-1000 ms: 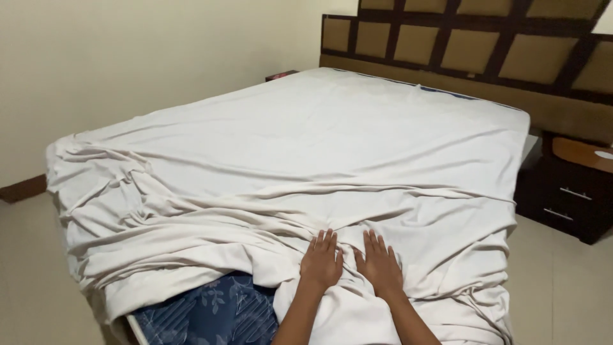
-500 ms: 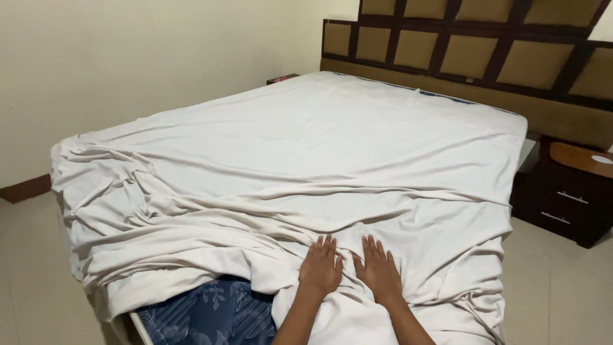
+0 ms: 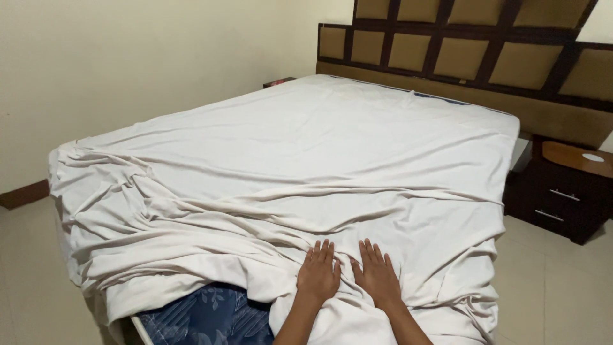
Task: The person smooths and spreads a white bedsheet over a mattress with a blue floral pattern. They repeatedly press down on the fabric with both hands to flatten wrinkles and align the sheet across the bed surface.
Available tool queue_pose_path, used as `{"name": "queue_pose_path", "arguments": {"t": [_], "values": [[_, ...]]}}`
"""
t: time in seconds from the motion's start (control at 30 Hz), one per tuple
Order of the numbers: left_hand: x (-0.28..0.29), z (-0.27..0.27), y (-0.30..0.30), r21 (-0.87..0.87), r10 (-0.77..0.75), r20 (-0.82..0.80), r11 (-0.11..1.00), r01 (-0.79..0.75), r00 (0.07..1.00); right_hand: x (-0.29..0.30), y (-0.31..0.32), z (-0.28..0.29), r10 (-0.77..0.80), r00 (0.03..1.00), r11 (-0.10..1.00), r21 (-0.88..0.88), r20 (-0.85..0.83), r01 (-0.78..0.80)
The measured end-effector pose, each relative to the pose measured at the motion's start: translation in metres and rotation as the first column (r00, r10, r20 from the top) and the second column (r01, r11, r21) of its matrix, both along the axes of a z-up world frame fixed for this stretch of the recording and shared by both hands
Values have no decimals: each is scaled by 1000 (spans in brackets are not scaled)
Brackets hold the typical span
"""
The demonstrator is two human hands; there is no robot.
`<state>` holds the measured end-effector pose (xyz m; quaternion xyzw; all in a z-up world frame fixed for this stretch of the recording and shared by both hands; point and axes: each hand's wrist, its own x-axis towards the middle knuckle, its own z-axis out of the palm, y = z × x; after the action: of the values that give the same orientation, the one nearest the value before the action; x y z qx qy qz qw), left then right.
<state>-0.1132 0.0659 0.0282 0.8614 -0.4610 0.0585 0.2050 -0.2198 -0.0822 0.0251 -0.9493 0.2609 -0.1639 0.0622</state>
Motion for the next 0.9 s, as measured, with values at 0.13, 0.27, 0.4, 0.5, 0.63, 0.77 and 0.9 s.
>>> {"name": "queue_pose_path", "arguments": {"t": [0.13,0.27,0.4,0.5,0.63,0.77,0.9], "values": [[-6,7,4,21,18,-19,1000,-18,1000,-4,4,4,4,1000,1000,8,11,-4],[-6,10,4,-5,11,-22,1000,-11,1000,-4,1,3,-1,1000,1000,-18,8,1],[-12,5,8,-39,9,-9,999,-9,1000,-7,2,-3,12,1000,999,-37,19,-11],[-11,2,8,-40,4,1,999,-4,1000,-7,4,3,17,1000,1000,-15,22,-17],[-16,8,9,-34,-1,-2,999,1,1000,-11,5,5,5,1000,1000,-19,23,-5],[-18,11,13,-47,19,-13,999,-20,1000,-8,4,-3,2,1000,999,-46,3,-2],[-16,4,9,-67,7,-10,998,-8,1000,-7,-2,-6,6,1000,999,-47,-26,-8]]}}
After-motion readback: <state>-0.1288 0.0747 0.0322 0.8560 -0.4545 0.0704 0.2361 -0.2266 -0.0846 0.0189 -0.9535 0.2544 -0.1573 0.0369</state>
